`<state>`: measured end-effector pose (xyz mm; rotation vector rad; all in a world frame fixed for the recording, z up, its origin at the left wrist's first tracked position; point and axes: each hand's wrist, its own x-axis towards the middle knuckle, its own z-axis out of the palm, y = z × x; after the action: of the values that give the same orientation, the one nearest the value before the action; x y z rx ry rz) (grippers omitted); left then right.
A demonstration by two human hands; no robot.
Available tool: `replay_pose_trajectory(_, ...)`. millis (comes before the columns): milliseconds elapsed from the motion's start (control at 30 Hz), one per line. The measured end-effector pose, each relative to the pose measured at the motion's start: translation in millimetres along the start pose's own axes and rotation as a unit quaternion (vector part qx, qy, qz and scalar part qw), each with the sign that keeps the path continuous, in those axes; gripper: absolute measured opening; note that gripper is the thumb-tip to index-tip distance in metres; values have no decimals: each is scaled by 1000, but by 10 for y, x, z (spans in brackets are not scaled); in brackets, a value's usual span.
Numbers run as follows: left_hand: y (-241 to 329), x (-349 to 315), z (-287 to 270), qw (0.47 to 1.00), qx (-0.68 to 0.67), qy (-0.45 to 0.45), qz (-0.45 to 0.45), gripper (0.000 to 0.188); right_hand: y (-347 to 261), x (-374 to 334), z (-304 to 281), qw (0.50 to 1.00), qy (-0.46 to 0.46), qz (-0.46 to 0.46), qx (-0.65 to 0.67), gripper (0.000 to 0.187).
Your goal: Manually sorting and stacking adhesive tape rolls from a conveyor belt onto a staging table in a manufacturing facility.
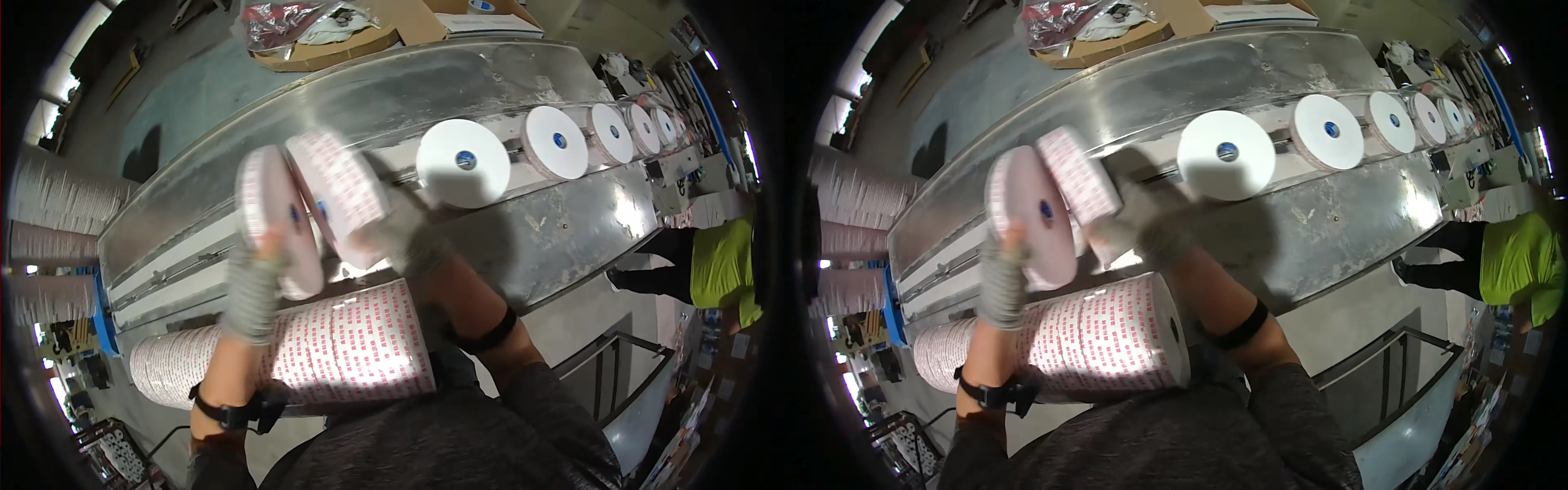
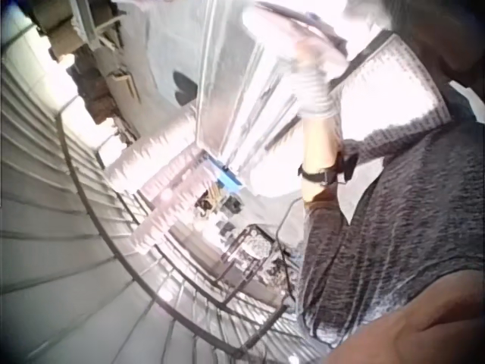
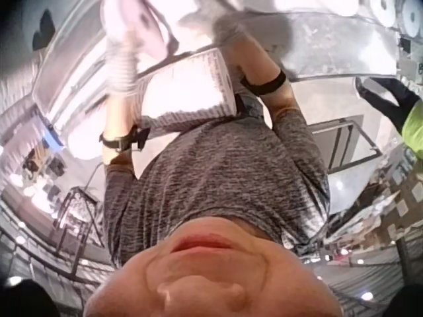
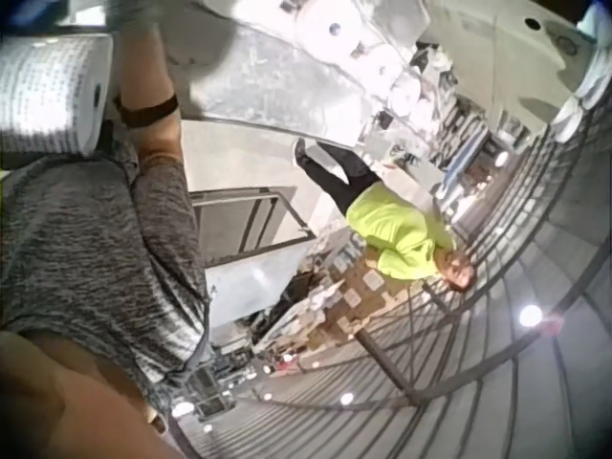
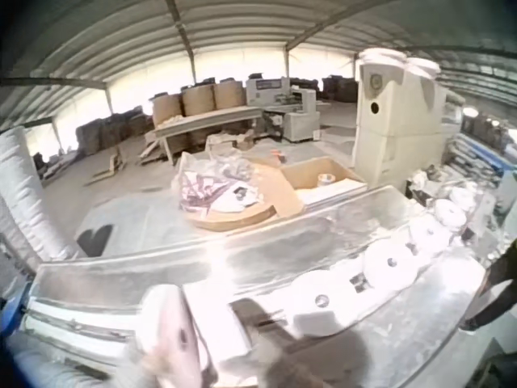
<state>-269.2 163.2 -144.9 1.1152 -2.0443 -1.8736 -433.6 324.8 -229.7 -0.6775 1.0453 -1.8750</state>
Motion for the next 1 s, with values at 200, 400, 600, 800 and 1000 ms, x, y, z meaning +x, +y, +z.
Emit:
replay_pose_trajectory(200, -136, -38, -626, 990, -108, 74, 46, 82, 217, 341, 134, 572, -77, 138, -805, 81)
replay_pose_trajectory(400, 46, -92, -148, 977, -197, -31, 74, 76, 311, 105, -185, 774, -36, -235, -586, 102)
replay_pose_trajectory(600, 421, -452, 483, 921, -220, -251, 202, 75, -589, -654, 435, 731, 55, -284, -618, 79)
replay_pose_trajectory(800, -193, -611, -183, 779, 471, -292, 293, 120, -115, -2185, 380, 847, 293, 93, -434, 88)
replay_pose_trajectory(1000, -551, -625, -272, 766, 502, -270, 298, 122, 221, -1970, 838, 947, 180, 17, -265, 115)
